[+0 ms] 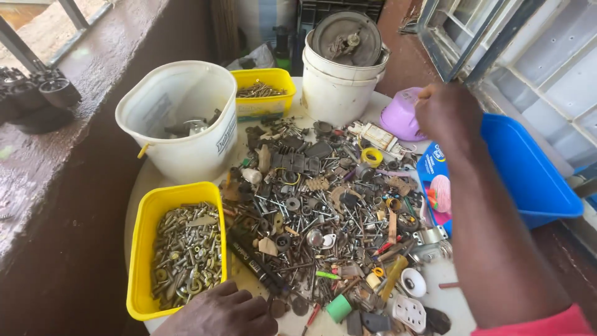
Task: Sorting through a pile of mixed hardware and placing specific items into a container.
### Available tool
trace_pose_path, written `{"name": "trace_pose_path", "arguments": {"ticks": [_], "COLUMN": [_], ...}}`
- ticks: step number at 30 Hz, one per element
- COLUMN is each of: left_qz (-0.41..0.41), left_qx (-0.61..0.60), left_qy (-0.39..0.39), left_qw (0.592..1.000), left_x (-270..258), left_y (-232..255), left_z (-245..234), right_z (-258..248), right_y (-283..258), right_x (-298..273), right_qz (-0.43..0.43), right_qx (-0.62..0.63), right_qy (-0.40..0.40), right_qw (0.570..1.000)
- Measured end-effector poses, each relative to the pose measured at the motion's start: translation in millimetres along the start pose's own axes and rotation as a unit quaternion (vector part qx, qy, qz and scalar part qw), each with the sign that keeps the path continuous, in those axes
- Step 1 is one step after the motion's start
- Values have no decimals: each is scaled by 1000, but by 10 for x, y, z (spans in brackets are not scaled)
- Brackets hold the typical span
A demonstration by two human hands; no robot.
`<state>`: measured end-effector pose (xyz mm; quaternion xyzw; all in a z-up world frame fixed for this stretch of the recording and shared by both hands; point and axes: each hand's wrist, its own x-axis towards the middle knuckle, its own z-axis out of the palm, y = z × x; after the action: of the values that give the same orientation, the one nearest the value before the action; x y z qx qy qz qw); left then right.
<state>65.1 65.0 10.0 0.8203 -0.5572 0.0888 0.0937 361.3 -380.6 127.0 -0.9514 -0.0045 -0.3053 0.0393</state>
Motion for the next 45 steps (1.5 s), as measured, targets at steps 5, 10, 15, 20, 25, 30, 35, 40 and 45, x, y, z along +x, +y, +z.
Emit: {"name": "trace_pose_path", "arguments": {"ticks": [5,10,15,20,25,30,35,40,45], "left_qz": [2,-3,-12,13,-14,-7,-6,-33,-36], "left_qx": [-18,-49,-66,-22,-14,-42,-26,-42,-44], "left_qy": [27,14,-28,20,52,49,68,49,35], "left_qw": [999,999,997,999,998,998,997,997,998], "left_x": [-25,-11,-10,5,153,143,-1,-148,-152], "left_y": [-35,-30,10,27,100,45,-42,-71,-28], "left_z": [90,7,2,17,-213,-173,222,503,461], "right_z": [-304,-309,38,404,876,1045,1060,728,478], "right_y": [-405,-725,-690,-799,-685,-581,-537,-641,-568], "right_x": [574,623,753,566,469,559,591,636,885], "right_qz": [97,98,23,26,105,140,100,65,149], "right_qx": [-209,-178,-201,-222,-255,-233,-224,-212,-118], "right_qy": [-356,-391,-366,-423,-372,-376,-419,-461,-361], "right_qw": [905,898,908,878,887,886,874,859,913]}}
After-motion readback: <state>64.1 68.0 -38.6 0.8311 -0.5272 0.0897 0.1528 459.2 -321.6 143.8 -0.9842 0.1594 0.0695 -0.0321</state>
